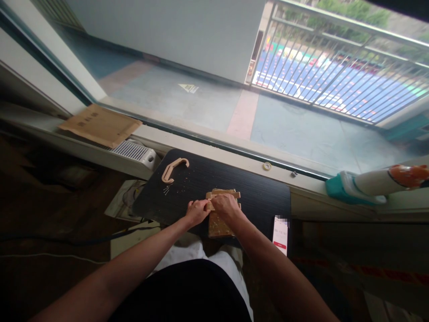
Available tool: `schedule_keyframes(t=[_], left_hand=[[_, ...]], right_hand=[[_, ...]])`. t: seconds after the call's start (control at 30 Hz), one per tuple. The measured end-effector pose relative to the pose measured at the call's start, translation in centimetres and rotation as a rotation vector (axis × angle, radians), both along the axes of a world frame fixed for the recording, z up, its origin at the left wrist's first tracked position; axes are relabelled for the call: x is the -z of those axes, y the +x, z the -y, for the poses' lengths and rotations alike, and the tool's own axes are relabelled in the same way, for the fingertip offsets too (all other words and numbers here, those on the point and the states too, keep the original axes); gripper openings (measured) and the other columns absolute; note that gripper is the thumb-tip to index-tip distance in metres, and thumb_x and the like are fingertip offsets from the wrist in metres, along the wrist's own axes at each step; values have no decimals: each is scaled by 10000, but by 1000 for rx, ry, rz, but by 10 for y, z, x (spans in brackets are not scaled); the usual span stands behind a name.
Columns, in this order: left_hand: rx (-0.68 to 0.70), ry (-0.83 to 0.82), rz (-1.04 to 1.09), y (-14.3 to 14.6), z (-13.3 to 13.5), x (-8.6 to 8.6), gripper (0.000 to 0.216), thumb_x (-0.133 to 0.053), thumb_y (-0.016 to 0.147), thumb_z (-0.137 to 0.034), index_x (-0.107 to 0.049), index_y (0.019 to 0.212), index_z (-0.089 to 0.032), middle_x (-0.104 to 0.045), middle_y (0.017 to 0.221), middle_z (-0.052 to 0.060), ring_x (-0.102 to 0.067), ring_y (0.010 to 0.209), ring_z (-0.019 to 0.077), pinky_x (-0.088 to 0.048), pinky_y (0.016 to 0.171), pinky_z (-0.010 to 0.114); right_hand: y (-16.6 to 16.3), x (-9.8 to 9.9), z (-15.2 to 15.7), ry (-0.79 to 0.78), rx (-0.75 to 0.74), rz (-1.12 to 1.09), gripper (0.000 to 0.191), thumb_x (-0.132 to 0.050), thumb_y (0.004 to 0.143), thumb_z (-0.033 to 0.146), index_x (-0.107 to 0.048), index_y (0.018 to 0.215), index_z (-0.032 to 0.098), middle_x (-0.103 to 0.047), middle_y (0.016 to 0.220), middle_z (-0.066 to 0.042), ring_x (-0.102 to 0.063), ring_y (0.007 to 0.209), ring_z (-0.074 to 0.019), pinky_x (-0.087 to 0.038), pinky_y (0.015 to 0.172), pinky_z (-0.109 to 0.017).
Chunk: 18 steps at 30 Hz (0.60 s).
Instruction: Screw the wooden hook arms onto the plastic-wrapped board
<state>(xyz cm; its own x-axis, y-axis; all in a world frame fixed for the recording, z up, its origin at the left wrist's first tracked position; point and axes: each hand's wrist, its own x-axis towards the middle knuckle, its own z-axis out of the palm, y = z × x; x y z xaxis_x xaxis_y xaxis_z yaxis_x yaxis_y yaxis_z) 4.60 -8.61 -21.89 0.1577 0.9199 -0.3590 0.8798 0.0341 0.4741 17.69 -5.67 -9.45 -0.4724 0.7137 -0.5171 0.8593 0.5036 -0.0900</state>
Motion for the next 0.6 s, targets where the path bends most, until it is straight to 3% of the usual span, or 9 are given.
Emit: schedule_keyframes(t=[0.2, 0.4, 0.6], left_hand=[[-9, 11, -1, 0, 1, 2, 294, -513, 804, -244, -613, 1079, -273, -675, 1081, 32, -563, 1025, 222, -300, 947, 406], [7, 16, 11, -1, 1, 3, 335, -527, 789, -227, -596, 1109, -300, -673, 1082, 20, -563, 1023, 219, -296, 955, 412], [-60, -1, 79, -1, 5, 7, 327, -552, 767, -217, -599, 1087, -273, -658, 1080, 32, -559, 1048, 213, -328, 963, 388]], right_hand=[[-6, 1, -4, 2, 53, 61, 288, -412, 874, 161, -691, 940, 147, -708, 927, -131, -657, 868, -215, -474, 733, -272], [-9, -11, -2, -20, -33, 27, 307, -421, 867, 131, -671, 1037, 185, -702, 990, -104, -644, 920, -220, -475, 749, -283], [-5, 1, -3, -44, 39, 55, 310, -399, 874, 151, -688, 986, 140, -696, 985, -137, -639, 938, -212, -456, 786, -256]])
